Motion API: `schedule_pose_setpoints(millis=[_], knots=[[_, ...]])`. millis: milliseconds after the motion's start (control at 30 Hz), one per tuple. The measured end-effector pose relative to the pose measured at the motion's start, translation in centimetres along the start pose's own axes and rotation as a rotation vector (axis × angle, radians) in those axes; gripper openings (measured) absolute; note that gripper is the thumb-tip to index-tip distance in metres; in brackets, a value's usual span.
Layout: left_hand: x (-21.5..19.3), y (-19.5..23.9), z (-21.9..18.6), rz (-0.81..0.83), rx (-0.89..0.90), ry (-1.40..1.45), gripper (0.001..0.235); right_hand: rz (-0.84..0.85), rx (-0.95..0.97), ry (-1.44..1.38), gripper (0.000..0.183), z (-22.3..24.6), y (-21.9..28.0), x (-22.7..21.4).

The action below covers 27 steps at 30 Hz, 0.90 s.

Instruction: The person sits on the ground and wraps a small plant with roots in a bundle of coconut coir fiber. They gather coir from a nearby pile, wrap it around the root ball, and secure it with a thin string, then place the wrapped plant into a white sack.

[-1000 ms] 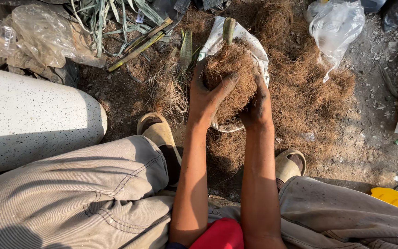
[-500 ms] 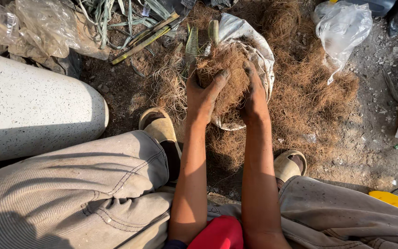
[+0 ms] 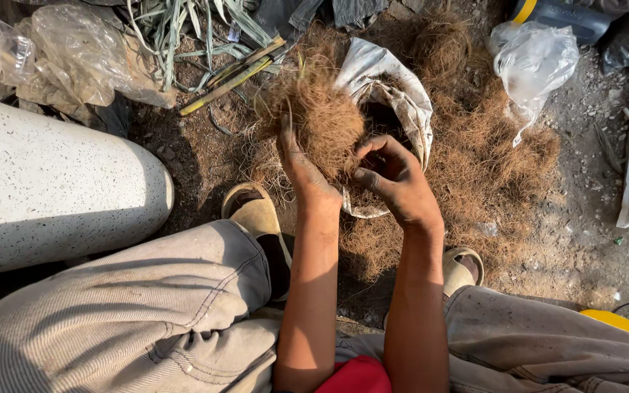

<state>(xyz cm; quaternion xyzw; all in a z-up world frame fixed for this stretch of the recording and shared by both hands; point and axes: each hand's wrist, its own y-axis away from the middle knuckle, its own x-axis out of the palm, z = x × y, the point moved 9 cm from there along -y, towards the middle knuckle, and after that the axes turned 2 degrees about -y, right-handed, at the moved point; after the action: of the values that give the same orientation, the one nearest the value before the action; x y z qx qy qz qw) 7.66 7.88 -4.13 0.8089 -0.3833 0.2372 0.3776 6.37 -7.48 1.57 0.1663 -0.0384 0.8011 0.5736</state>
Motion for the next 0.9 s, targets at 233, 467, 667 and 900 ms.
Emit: schedule_pose_setpoints(millis=[233,467,667,900], knots=[[-3.0,0.6,-0.5,-0.276,0.026,0.004,0.084,-0.039,-0.069,0.52,0.071,0.2,-0.6,2.2],[-4.6,-0.1,-0.6,-0.286,0.272,-0.078,0.097,-0.289,-0.247,0.418,0.047,-2.7,-1.1,2.0],[-5.6,-0.9,-0.7,-0.273,0.371,-0.143,0.112,-0.371,-0.272,0.47,0.019,-2.5,-0.3,2.8],[-5.6,-1.5,-1.0,-0.344,0.296,-0.284,0.127,-0.223,-0.348,0.687,0.023,-0.2,0.2,3.0]])
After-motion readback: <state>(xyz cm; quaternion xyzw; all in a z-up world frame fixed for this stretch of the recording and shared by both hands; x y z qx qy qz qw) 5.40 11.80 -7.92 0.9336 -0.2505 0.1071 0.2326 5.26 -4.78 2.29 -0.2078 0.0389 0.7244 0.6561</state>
